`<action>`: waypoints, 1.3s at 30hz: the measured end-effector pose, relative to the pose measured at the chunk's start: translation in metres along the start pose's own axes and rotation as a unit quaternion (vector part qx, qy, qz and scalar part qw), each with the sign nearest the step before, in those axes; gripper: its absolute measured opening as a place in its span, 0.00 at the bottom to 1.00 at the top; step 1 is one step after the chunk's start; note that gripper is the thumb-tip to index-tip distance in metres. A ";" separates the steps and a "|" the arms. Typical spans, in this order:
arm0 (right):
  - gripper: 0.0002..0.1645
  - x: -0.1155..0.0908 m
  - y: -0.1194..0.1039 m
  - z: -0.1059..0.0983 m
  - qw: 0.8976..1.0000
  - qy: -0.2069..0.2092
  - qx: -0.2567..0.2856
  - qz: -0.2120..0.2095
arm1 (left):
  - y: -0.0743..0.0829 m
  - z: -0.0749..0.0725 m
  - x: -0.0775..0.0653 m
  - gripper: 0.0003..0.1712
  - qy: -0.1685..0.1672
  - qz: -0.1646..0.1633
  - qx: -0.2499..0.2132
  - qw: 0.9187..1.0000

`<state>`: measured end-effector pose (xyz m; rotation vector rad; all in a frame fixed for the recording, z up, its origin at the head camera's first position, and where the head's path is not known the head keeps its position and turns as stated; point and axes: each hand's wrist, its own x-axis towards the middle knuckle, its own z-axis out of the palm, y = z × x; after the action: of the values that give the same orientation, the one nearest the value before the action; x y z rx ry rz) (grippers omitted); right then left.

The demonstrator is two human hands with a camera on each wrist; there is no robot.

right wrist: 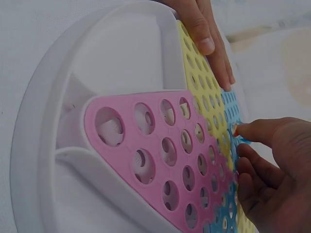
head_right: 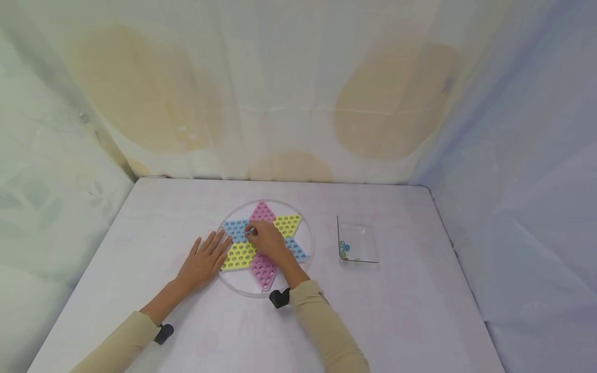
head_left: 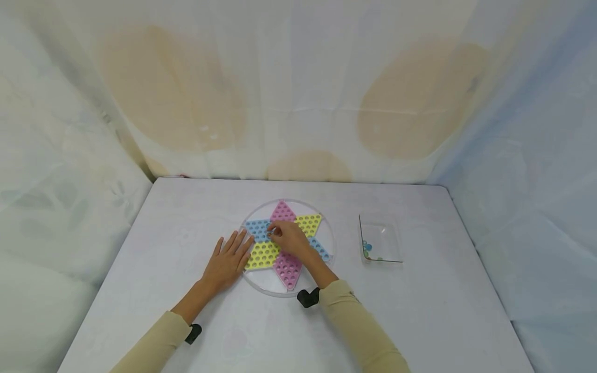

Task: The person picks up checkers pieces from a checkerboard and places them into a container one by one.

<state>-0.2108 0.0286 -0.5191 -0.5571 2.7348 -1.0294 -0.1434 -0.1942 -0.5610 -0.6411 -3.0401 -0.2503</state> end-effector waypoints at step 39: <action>0.08 -0.010 -0.001 -0.013 0.998 0.047 0.035 -0.010 | 0.000 -0.002 0.001 0.33 0.000 0.000 -0.004 1.000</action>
<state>-0.2049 0.0399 -0.5085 -0.5400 2.7670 -1.1798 -0.1444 -0.1942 -0.5586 -0.6425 -3.0395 -0.2613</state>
